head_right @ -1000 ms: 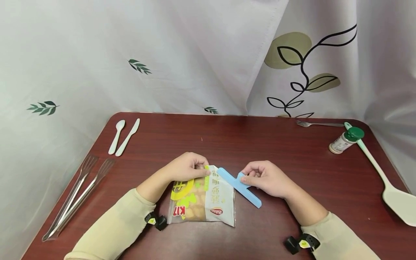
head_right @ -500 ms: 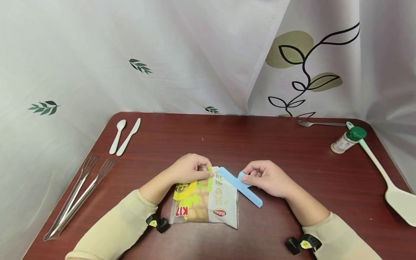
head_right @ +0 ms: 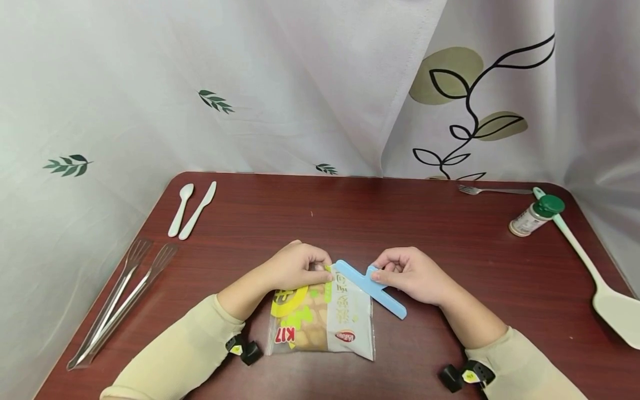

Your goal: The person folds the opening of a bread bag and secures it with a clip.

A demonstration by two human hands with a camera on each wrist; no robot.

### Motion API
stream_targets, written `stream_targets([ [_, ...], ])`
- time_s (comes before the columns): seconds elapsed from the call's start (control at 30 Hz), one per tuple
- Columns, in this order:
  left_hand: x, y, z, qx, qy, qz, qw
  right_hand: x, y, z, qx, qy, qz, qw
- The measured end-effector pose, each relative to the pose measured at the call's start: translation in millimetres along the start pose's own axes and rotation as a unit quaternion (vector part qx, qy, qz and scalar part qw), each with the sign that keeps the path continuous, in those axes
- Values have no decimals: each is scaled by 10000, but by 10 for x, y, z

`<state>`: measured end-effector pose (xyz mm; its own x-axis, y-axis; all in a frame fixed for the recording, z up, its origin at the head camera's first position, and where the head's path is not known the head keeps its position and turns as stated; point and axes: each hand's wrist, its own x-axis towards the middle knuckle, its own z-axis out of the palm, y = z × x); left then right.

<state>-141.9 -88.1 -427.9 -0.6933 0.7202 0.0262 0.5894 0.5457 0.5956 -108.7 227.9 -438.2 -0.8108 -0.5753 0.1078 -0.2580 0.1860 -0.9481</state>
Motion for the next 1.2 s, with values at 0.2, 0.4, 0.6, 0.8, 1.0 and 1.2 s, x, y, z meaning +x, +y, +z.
stream_targets([
  [0.2, -8, -1, 6, -36, -42, 75, 10000, -5, 3, 11, -54, 85, -107, 9999],
  [0.4, 7, -9, 6, -212, 4, -135, 9997, -1, 0, 9, -15, 151, -112, 9998],
  [0.6, 16, 1, 8, -155, -91, -271, 9995, 3, -5, 10, -38, 190, -79, 9998],
  [0.8, 20, -3, 28, 61, -137, -149, 9998, 0, -16, 16, -50, 219, -87, 9997],
  [1.0, 26, 21, 32, 154, -139, -88, 9997, 1, -25, 16, -25, 211, -78, 9997],
  [1.2, 28, 58, 20, 225, -199, -75, 9995, 1, -14, 17, -45, 190, -101, 9998],
])
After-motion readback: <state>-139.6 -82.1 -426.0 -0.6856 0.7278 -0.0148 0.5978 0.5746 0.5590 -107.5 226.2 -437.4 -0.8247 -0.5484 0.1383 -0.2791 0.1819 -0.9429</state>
